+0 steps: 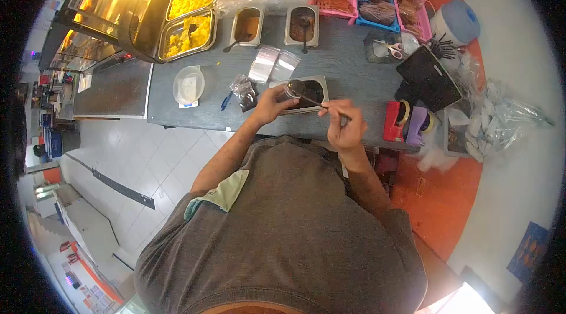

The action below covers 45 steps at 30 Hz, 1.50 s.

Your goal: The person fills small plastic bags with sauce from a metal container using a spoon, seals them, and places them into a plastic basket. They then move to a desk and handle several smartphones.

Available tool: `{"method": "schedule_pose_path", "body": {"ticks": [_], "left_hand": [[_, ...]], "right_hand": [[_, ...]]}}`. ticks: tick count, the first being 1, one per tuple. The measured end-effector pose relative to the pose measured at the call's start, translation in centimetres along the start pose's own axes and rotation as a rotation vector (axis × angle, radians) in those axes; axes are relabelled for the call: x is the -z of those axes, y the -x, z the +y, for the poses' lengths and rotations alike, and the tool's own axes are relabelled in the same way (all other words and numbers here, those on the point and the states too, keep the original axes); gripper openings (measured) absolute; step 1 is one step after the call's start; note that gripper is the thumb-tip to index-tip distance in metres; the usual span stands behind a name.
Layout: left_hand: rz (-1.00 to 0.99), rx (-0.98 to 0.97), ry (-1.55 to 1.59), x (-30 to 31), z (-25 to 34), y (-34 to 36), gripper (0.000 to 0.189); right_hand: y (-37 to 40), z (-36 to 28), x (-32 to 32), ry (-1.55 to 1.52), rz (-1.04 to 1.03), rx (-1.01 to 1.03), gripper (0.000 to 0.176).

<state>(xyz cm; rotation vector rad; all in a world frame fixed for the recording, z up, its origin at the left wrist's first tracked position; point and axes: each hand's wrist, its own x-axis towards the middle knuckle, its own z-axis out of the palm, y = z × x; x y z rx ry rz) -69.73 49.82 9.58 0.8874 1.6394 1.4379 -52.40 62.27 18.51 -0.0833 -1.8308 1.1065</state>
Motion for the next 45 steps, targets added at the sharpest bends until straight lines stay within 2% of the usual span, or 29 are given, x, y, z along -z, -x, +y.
{"method": "schedule_pose_path", "body": {"ticks": [1,3,4,5,7,9,11,12,13,14,15,17,18,20,21,23,25,30,32,33,35,36,37,38,39,41,45], "left_hand": [[0.01,-0.046,-0.049,0.1,-0.4,0.2,0.036],[0.027,-0.066,-0.037,0.4,-0.8,0.5,0.035],[0.039,-0.087,-0.024,0.6,-0.8,0.7,0.034],[0.042,-0.085,-0.024,0.8,-0.9,1.1,0.034],[0.128,0.089,-0.027,1.5,-0.7,2.2,0.034],[0.159,0.06,0.018,2.2,-2.5,2.9,0.035],[0.196,0.03,0.065,2.7,-3.5,3.7,0.035],[0.213,0.071,0.152,2.9,-3.7,4.2,0.036],[0.231,0.112,0.238,3.1,-3.8,4.5,0.036],[0.239,0.113,0.237,3.3,-3.8,4.8,0.036],[0.258,0.09,0.195,3.4,-3.9,5.3,0.036],[0.281,0.07,0.152,3.8,-4.1,6.0,0.035],[0.282,0.112,0.237,3.9,-4.4,6.3,0.035],[0.28,0.149,0.323,3.8,-4.5,6.6,0.034],[0.286,0.162,0.411,3.6,-4.4,6.6,0.034],[0.3,0.175,0.497,3.7,-4.2,6.8,0.034],[0.264,0.144,0.329,3.8,-4.1,6.7,0.034],[0.23,0.152,0.291,3.6,-3.7,5.7,0.036],[0.195,0.13,0.275,3.4,-3.6,5.3,0.038],[0.169,0.141,0.354,3.3,-3.1,5.0,0.037],[0.142,0.15,0.432,3.1,-2.0,4.7,0.037],[0.102,0.15,0.573,3.1,-1.4,4.5,0.036],[0.059,0.151,0.713,3.0,-0.8,4.3,0.036],[0.057,0.15,0.714,2.9,-0.2,4.2,0.036],[0.028,0.131,0.751,2.8,0.6,4.1,0.036],[-0.002,0.11,0.785,2.6,2.4,3.8,0.037],[-0.005,0.09,0.688,1.9,4.4,3.3,0.036]], "right_hand": [[-0.2,0.0,-0.1,-0.006,-0.003,-0.001,0.01],[-1.0,0.1,0.0,-0.169,0.188,-0.165,0.012],[-1.0,0.2,0.3,-0.14,0.262,-0.267,0.014],[-1.0,0.5,0.5,-0.142,0.26,-0.269,0.014],[-0.7,2.2,0.7,-0.023,0.242,-0.32,0.015],[1.1,5.0,0.3,-0.026,0.233,-0.362,0.016],[3.5,8.0,0.2,0.261,-0.011,-0.357,0.017],[4.6,8.9,0.1,0.257,-0.015,-0.356,0.017],[5.4,9.5,-0.1,0.306,-0.104,-0.355,0.016],[6.0,10.1,-0.2,0.355,-0.195,-0.353,0.017],[6.1,9.9,-0.6,0.348,-0.2,-0.354,0.017],[6.4,9.7,-1.8,0.204,-0.078,-0.532,0.016],[6.7,9.9,-2.5,0.204,-0.08,-0.535,0.016],[7.1,11.0,-3.7,-0.027,0.061,-0.689,0.02],[6.7,10.9,-3.8,-0.028,0.058,-0.686,0.02],[5.9,10.6,-4.0,-0.036,0.242,-0.882,0.024],[5.1,10.3,-3.0,-0.003,0.259,-0.878,0.025],[4.2,10.3,-0.4,-0.008,0.354,-0.796,0.025],[5.0,11.3,0.2,-0.099,0.249,-0.817,0.024],[5.4,11.8,0.3,-0.097,0.251,-0.813,0.024],[6.2,12.6,0.4,-0.27,0.298,-0.977,0.026],[6.0,12.5,0.6,-0.269,0.297,-0.974,0.026],[5.9,12.4,0.9,-0.199,0.218,-1.015,0.025],[5.9,12.3,1.1,-0.126,0.139,-1.056,0.024],[5.7,12.0,1.1,-0.125,0.141,-1.055,0.024],[5.0,11.0,0.5,0.951,0.031,-0.353,0.033],[1.1,6.8,-1.1,0.79,-0.036,-0.305,0.025]]}}
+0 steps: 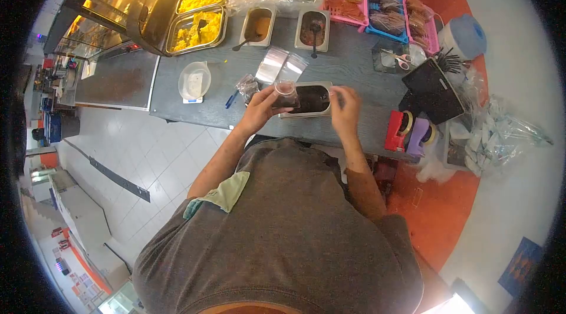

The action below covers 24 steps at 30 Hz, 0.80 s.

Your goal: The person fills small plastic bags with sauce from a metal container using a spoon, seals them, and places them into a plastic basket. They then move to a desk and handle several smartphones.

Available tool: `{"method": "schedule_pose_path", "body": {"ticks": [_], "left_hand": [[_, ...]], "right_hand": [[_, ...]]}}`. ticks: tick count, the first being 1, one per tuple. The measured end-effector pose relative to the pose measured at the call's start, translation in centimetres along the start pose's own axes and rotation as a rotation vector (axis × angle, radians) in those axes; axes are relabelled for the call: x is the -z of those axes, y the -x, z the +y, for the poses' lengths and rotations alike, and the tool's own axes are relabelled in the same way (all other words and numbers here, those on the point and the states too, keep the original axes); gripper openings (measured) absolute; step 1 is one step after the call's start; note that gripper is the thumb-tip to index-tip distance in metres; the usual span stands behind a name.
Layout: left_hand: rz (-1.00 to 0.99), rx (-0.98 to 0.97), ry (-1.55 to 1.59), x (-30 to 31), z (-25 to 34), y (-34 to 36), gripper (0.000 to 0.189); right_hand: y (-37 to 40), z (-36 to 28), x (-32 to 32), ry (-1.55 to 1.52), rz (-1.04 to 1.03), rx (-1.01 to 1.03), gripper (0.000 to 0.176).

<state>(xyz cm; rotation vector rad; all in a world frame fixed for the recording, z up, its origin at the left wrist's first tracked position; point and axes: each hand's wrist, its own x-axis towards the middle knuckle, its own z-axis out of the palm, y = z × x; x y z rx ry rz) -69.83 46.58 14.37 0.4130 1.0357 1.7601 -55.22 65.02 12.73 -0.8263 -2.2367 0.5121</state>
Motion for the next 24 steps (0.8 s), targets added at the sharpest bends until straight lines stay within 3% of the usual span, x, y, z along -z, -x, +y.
{"method": "schedule_pose_path", "body": {"ticks": [2,3,5,6,8,11,13,15,16,18,20,21,22,23,24], "left_hand": [[0.015,-0.05,-0.088,-0.2,-0.3,-0.3,0.034],[0.012,-0.051,-0.09,-0.3,-0.4,-0.4,0.034],[0.051,-0.08,-0.153,-0.1,-0.6,-0.4,0.035],[0.058,-0.086,-0.156,0.2,-0.7,-0.4,0.035],[0.104,-0.079,-0.205,0.9,-0.9,-0.3,0.035],[0.135,-0.105,-0.227,1.3,-0.4,0.4,0.028],[0.146,-0.11,-0.25,1.2,0.2,0.9,0.028],[0.382,-0.456,-0.48,0.5,1.0,1.3,0.026],[0.387,-0.459,-0.479,0.6,1.9,1.5,0.026],[0.446,-0.874,-0.989,1.2,3.9,2.1,0.024],[0.43,-0.878,-1.033,1.3,6.6,2.4,0.016],[0.282,-0.883,-1.26,1.5,8.6,2.7,0.017],[0.126,-0.879,-1.481,1.6,10.0,2.8,0.018],[0.131,-0.882,-1.478,1.7,10.9,2.9,0.018],[0.019,-0.817,-1.586,1.8,11.5,3.0,0.018]], "right_hand": [[-0.7,-2.3,-0.1,-0.777,-0.652,-0.335,0.019],[-0.6,-3.0,-0.5,-0.778,-0.648,-0.334,0.019],[-0.4,-4.2,-1.4,-1.113,-0.748,-0.683,0.019],[-0.5,-4.7,-1.5,-1.116,-0.755,-0.677,0.019],[-0.9,-5.6,-1.6,-1.468,-0.796,-0.879,0.016],[-1.2,-6.2,-2.0,-1.61,-0.863,-0.851,0.014],[-1.4,-6.7,-2.4,-1.621,-0.87,-0.81,0.012],[-1.9,-7.5,-2.7,-1.632,-0.877,-0.767,0.01],[-2.4,-8.1,-2.6,-1.599,-0.896,-0.771,0.008],[-3.2,-9.0,-2.6,-1.563,-0.912,-0.771,0.007],[-3.8,-10.0,-2.8,-1.453,-0.903,-0.753,0.008],[-4.4,-10.4,-2.6,-1.45,-0.906,-0.75,0.008],[-5.3,-10.6,-2.3,-1.113,-0.848,-0.564,0.009],[-5.9,-10.8,-2.4,-0.779,-0.773,-0.381,0.01],[-6.2,-11.3,-2.7,-0.775,-0.774,-0.378,0.01]]}}
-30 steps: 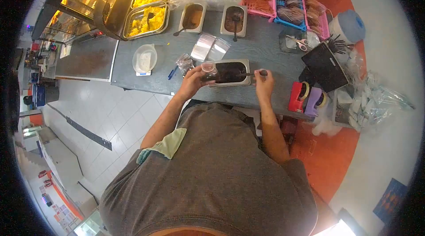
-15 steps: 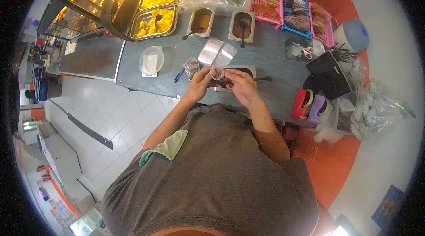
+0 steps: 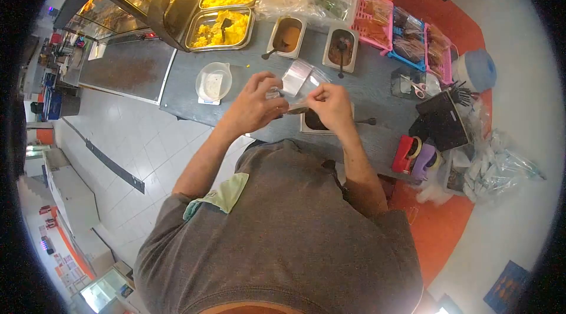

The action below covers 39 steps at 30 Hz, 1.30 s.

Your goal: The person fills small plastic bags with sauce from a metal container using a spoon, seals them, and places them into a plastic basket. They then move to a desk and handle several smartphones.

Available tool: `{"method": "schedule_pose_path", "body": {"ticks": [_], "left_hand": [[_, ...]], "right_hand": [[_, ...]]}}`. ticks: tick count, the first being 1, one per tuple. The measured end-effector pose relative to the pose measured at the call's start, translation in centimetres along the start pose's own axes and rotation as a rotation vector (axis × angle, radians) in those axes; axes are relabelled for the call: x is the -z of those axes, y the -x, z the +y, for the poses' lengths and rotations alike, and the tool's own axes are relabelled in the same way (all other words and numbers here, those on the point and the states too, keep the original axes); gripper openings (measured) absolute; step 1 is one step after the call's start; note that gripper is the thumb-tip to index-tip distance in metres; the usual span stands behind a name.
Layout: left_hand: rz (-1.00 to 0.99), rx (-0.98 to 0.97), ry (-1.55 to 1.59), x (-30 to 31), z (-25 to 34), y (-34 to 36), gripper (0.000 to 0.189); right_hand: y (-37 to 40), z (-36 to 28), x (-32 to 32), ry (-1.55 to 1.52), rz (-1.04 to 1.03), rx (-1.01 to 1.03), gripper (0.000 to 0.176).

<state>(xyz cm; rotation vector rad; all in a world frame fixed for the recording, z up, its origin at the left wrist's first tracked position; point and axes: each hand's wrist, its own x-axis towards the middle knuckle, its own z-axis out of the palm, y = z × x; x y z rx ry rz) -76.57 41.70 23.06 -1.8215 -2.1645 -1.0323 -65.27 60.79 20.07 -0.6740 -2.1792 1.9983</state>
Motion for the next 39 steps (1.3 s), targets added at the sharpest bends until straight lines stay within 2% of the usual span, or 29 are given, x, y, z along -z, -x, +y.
{"method": "schedule_pose_path", "body": {"ticks": [1,2,3,4,5,6,7,8,10,12,14,16,17,19,22,26,28,32,35,39], "left_hand": [[-0.136,-0.046,-0.049,0.4,-0.3,-0.1,0.019],[-0.131,-0.048,-0.048,0.4,-0.8,-0.1,0.019],[-0.191,0.028,0.096,0.2,-1.6,-0.1,0.017],[-0.251,0.103,0.239,-0.1,-2.3,0.0,0.018],[-0.246,0.098,0.237,-0.4,-3.0,0.2,0.018],[-0.139,0.28,0.437,-1.0,-3.7,0.6,0.02],[-0.029,0.463,0.636,-1.5,-4.2,0.9,0.022],[-0.028,0.461,0.637,-1.9,-4.6,1.2,0.022],[0.24,0.479,0.989,-2.4,-4.8,1.6,0.027],[0.223,0.545,0.983,-1.4,-5.0,1.9,0.03],[0.208,0.618,0.972,-0.1,-4.8,2.1,0.033],[0.203,0.787,0.917,0.9,-4.7,2.1,0.026],[0.21,0.788,0.917,0.9,-5.2,2.5,0.026],[0.24,0.829,1.256,0.9,-6.1,3.4,0.019],[0.235,0.768,1.169,1.5,-6.1,4.2,0.016],[0.335,0.807,1.223,2.5,-5.3,4.1,0.02],[0.336,0.749,1.056,2.5,-5.1,4.2,0.022],[0.38,0.781,1.068,3.1,-4.4,4.5,0.018],[0.37,0.815,1.015,3.5,-4.3,4.8,0.018],[0.315,0.805,0.932,3.5,-4.3,5.2,0.017]], "right_hand": [[-0.4,-0.3,-0.6,0.189,-0.031,0.048,0.011],[-0.9,-0.6,-1.1,0.377,-0.06,0.097,0.012],[-1.4,-0.5,-1.4,0.38,-0.056,0.101,0.012],[-2.1,-0.2,-1.8,0.214,-0.065,0.103,0.011],[-2.7,-0.2,-2.1,0.049,-0.075,0.106,0.011],[-2.7,-1.0,-2.5,0.051,-0.075,0.108,0.011],[-2.4,-2.2,-2.9,-0.106,-0.062,0.088,0.011],[-2.2,-2.9,-3.3,-0.261,-0.048,0.069,0.011],[-2.4,-1.3,-3.8,-0.223,-0.075,0.102,0.012],[-2.6,-0.9,-4.3,-0.181,-0.112,0.133,0.013],[-2.5,-1.5,-5.0,0.088,-0.043,0.299,0.008],[-2.5,-2.1,-5.5,0.141,-0.012,0.344,0.008],[-2.6,-2.5,-5.7,0.19,0.026,0.391,0.008],[-2.5,-3.7,-6.2,0.21,0.014,0.396,0.008],[-2.8,-3.7,-6.9,0.154,0.0,0.381,0.007],[-3.1,-3.3,-7.5,0.078,-0.028,0.353,0.007],[-3.2,-3.3,-7.9,0.054,-0.06,0.34,0.006],[-3.2,-3.2,-8.9,-0.084,-0.081,0.354,0.005],[-3.3,-3.0,-9.3,-0.074,-0.155,0.295,0.005],[-3.6,-3.7,-10.2,0.029,-0.186,0.34,0.005]]}}
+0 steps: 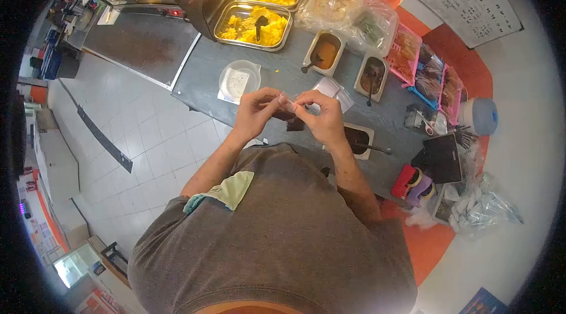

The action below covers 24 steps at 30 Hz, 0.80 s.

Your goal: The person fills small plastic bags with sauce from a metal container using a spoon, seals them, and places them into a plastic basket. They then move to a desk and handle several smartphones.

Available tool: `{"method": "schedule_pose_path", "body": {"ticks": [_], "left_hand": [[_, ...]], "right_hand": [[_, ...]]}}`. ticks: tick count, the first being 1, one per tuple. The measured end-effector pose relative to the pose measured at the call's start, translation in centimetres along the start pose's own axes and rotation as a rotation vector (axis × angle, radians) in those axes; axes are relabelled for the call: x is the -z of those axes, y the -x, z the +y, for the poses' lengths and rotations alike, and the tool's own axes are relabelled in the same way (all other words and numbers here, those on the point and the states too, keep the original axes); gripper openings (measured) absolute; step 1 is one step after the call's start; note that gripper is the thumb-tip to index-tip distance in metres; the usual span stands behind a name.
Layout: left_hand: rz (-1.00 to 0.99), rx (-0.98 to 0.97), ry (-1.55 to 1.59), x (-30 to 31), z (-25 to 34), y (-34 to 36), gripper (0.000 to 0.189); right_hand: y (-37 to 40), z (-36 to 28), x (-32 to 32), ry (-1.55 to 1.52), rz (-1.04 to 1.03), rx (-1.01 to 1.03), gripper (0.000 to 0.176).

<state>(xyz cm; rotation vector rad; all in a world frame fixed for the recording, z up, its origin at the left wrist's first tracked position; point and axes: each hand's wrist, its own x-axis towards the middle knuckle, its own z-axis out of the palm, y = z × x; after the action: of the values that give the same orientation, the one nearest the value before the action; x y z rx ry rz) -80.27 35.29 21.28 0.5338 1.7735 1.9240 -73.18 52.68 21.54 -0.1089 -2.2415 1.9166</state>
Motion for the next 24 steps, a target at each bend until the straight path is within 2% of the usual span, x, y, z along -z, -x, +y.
{"method": "schedule_pose_path", "body": {"ticks": [2,5,7,10,14,15,18,19,21,24], "left_hand": [[0.007,0.015,0.01,0.0,0.2,0.1,0.017],[0.021,-0.089,-0.021,0.0,0.3,0.3,0.015],[0.095,-0.258,-0.212,-0.2,0.5,0.5,0.013],[0.204,-0.326,-0.359,-0.2,-0.8,0.7,0.012],[0.324,-0.229,-0.209,1.6,-1.6,0.0,0.012],[0.423,-0.217,-0.146,3.0,-2.3,-0.6,0.014],[0.621,-0.178,-0.015,8.2,-5.7,-2.5,0.018],[0.624,-0.175,-0.021,10.0,-7.5,-3.1,0.018],[0.621,-0.086,0.272,13.1,-11.6,-4.0,0.018],[0.643,-0.088,0.347,16.3,-18.0,-4.7,0.023]], "right_hand": [[-0.3,0.0,-0.4,-0.004,0.011,0.01,0.006],[-0.5,0.0,-1.4,0.01,0.039,0.022,0.007],[-0.7,-0.1,-1.8,0.049,0.046,0.051,0.008],[-1.0,-0.6,-2.4,0.105,0.058,0.076,0.009],[-1.1,-0.7,-2.6,0.203,0.057,0.068,0.01],[-0.8,-0.5,-2.2,0.199,0.057,0.065,0.01],[0.8,1.6,0.6,0.389,0.212,0.041,0.01],[1.7,2.8,2.2,0.399,0.255,0.025,0.011],[3.7,3.4,5.1,0.467,0.4,-0.031,0.016],[7.5,4.2,9.3,0.747,0.717,-0.086,0.023]]}}
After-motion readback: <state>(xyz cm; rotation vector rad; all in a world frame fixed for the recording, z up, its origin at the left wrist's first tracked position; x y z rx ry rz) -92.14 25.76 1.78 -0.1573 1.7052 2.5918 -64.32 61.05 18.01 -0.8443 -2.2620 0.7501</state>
